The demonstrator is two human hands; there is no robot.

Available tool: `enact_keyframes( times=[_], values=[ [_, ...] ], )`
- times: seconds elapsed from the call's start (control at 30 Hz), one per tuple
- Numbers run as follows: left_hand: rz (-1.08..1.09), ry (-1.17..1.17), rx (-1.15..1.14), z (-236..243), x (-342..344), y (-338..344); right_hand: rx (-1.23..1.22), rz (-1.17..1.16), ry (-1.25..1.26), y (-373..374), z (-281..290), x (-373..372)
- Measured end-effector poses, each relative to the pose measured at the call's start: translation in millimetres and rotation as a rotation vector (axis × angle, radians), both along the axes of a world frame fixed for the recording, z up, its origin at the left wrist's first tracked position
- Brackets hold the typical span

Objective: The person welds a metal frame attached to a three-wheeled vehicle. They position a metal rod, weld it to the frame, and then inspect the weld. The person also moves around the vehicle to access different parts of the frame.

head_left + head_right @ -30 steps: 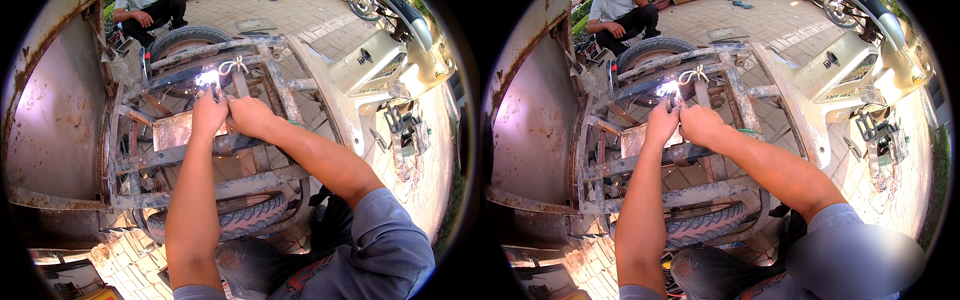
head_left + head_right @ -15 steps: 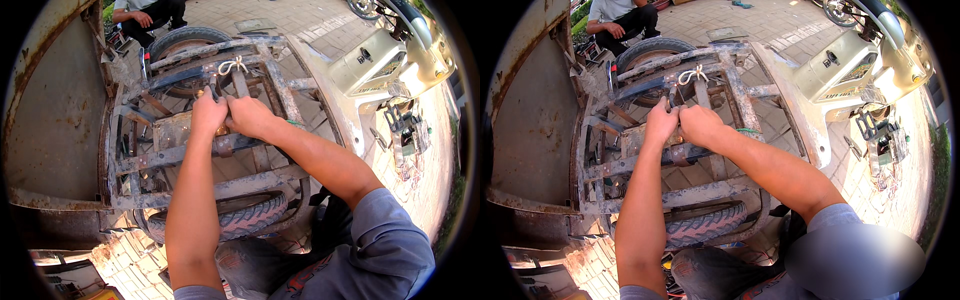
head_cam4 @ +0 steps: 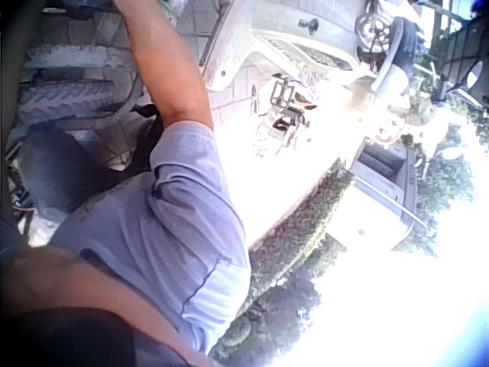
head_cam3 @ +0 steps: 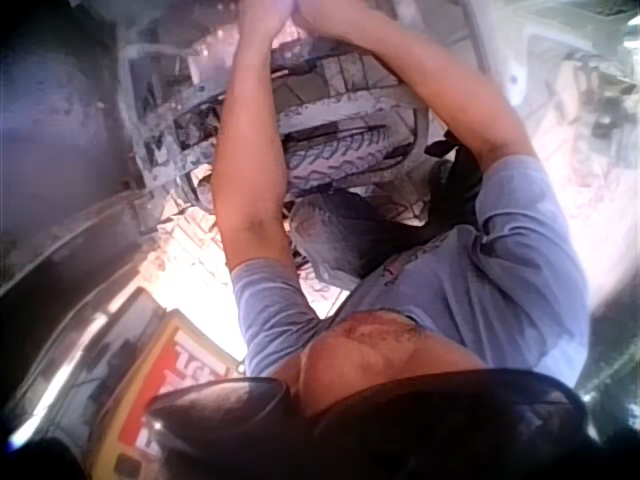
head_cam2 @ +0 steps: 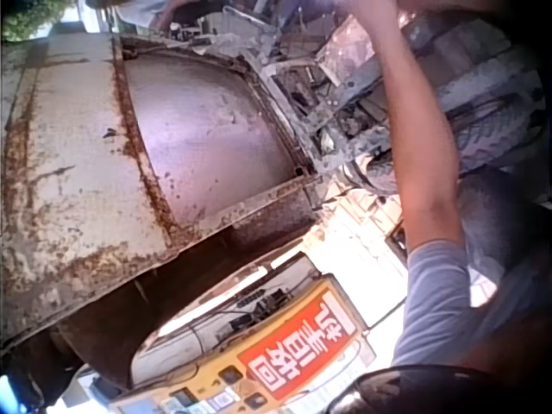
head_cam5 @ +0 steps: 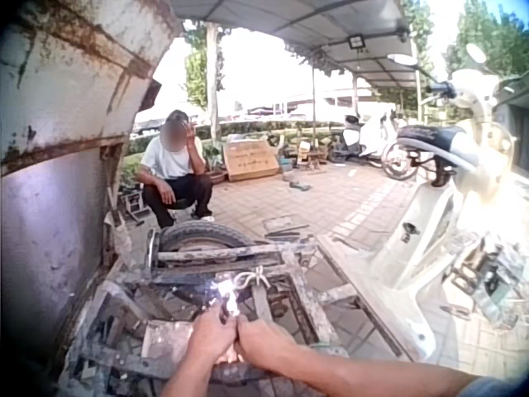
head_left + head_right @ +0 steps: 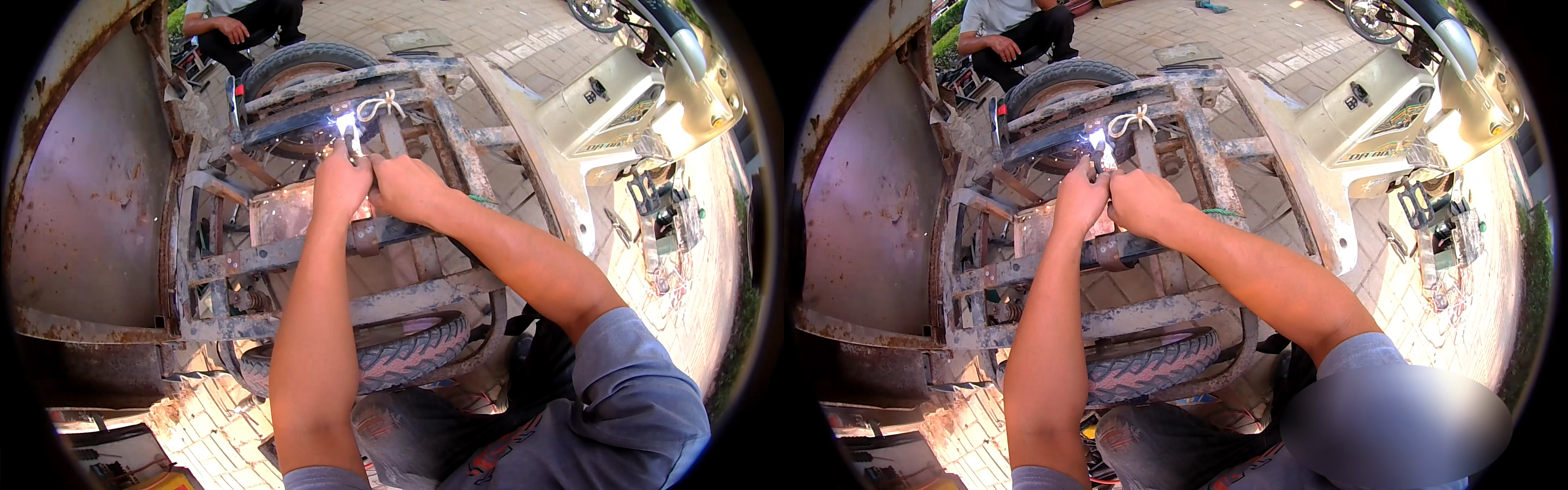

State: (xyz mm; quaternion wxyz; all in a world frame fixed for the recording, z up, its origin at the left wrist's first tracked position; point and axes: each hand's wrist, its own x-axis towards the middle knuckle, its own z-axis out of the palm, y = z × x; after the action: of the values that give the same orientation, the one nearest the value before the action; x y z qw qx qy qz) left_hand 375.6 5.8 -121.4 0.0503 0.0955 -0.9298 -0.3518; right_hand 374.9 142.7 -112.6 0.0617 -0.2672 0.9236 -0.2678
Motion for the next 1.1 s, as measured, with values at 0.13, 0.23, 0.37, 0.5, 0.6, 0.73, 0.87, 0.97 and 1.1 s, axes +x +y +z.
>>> enact_keyframes(
  times=[0.13, 0.23, 0.37, 0.5, 0.6, 0.73, 0.87, 0.97, 1.1],
  values=[
    [0.013, 0.045, -0.052, -2, -1, -2, -0.012, -0.005, 0.0, -2, -1, 1],
    [0.026, -0.027, -0.08, 5, 1, 3, -0.02, -0.012, -0.009, 0, -2, 0],
    [0.027, -0.076, -0.033, 10, 3, 1, -0.043, 0.007, -0.009, 1, -2, 0],
    [0.049, -0.088, -0.029, 5, 0, -1, -0.041, 0.008, -0.013, 0, 0, 1],
    [0.056, -0.031, -0.053, 0, 0, -2, -0.046, 0.003, -0.006, 0, 1, 2],
    [0.032, -0.048, -0.05, 2, -2, 0, -0.036, -0.001, 0.003, 2, -2, -1],
    [0.034, 0.011, -0.005, -4, -3, -2, -0.024, 0.001, -0.004, -1, -1, 0],
    [0.027, -0.005, -0.052, -2, -1, -3, -0.004, -0.006, -0.015, -1, 0, 1],
    [0.015, -0.062, -0.017, 5, -1, -1, -0.017, -0.009, 0.017, 0, -2, 0]
  ],
)
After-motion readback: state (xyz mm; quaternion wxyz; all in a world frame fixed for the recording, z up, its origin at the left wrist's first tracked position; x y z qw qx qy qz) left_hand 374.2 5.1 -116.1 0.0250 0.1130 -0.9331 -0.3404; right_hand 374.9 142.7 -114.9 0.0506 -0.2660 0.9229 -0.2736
